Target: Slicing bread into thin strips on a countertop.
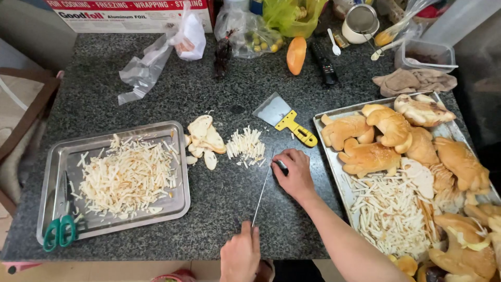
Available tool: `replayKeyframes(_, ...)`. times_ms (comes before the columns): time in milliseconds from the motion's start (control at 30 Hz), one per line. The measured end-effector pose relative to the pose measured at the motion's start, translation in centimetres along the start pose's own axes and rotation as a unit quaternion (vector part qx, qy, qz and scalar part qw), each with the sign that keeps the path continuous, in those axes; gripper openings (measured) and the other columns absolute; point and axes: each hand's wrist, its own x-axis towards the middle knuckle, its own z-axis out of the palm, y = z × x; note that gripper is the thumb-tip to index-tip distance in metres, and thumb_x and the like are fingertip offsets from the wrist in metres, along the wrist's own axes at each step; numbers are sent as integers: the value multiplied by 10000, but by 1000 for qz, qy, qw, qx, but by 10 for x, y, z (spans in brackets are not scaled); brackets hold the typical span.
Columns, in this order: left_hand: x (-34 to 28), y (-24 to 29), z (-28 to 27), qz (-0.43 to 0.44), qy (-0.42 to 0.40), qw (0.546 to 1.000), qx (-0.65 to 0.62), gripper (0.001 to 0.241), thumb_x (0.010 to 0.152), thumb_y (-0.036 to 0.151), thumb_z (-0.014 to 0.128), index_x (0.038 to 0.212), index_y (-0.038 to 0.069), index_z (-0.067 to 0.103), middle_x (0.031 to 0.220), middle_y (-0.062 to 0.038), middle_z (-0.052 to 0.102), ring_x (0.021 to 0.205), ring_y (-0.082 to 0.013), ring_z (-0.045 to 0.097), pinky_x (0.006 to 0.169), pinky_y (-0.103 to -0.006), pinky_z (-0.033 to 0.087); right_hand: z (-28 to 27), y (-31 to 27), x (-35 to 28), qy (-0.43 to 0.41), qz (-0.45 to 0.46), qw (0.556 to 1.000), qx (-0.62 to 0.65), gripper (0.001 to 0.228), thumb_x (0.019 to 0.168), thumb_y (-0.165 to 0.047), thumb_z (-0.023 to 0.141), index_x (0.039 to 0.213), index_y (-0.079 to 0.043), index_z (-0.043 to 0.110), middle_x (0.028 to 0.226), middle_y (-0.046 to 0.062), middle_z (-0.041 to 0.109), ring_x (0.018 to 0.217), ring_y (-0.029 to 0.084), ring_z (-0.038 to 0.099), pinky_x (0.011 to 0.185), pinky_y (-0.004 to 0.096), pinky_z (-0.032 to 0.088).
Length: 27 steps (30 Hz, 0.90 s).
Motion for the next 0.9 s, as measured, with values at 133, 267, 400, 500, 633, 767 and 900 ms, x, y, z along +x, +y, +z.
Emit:
replayKeyframes(133, -4, 6, -4, -33, -71, 996, -36, 370, 1041, 441, 429, 1280, 172, 513, 839, -122, 764, 754, -394, 740, 693, -529, 589, 0, 0, 1, 0, -1, 1000, 4, 116, 833, -127, 761, 941, -116, 721, 1023, 24, 624, 980, 229, 559, 973, 381, 410)
replayKeyframes(267, -7, 3, -3, -30, -33, 998, -44, 310, 1024, 458, 449, 1199, 218, 535, 799, -146, 759, 730, -432, 724, 674, -559, 573, -1, -1, 1, 4, 4, 1000, 7, 104, 838, -128, 753, 934, -116, 714, 1014, 15, 632, 969, 221, 567, 980, 380, 408)
replayKeyframes(400, -5, 4, -12, -40, -57, 997, -39, 327, 1035, 438, 431, 1230, 198, 536, 825, -134, 767, 738, -409, 738, 679, -534, 587, 2, 4, -1, 11, 11, 1000, 16, 117, 818, -127, 752, 923, -122, 701, 1007, 14, 631, 976, 221, 570, 974, 372, 417)
replayKeyframes(500, -7, 0, -4, -31, -81, 996, -37, 287, 1052, 437, 417, 1168, 190, 508, 813, -131, 757, 734, -401, 736, 682, -528, 585, 2, 3, -1, 7, 8, 1000, 12, 96, 808, -121, 748, 894, -119, 704, 1025, 13, 629, 985, 219, 564, 982, 370, 412)
replayKeyframes(633, -13, -2, 4, -28, -39, 998, -43, 319, 1027, 451, 457, 1176, 180, 536, 793, -150, 758, 725, -424, 734, 681, -544, 585, 2, 1, -1, -1, 12, 1000, 11, 83, 815, -123, 741, 889, -122, 704, 1029, 11, 618, 1004, 218, 563, 998, 374, 411)
replayKeyframes(767, -13, -1, -6, -22, -48, 998, -31, 355, 1033, 425, 450, 1265, 166, 523, 797, -150, 759, 716, -417, 738, 664, -533, 594, 2, 2, -2, -9, 23, 1000, 13, 84, 811, -127, 742, 888, -124, 709, 1022, 9, 613, 1010, 215, 556, 1012, 377, 401)
replayKeyframes(900, -13, 2, -15, -13, -58, 998, -37, 324, 1045, 389, 442, 1245, 145, 520, 779, -149, 757, 691, -416, 736, 649, -531, 593, 0, -2, -1, -8, 26, 1000, 9, 83, 815, -128, 750, 890, -124, 715, 1020, 6, 612, 1012, 212, 554, 1009, 370, 407)
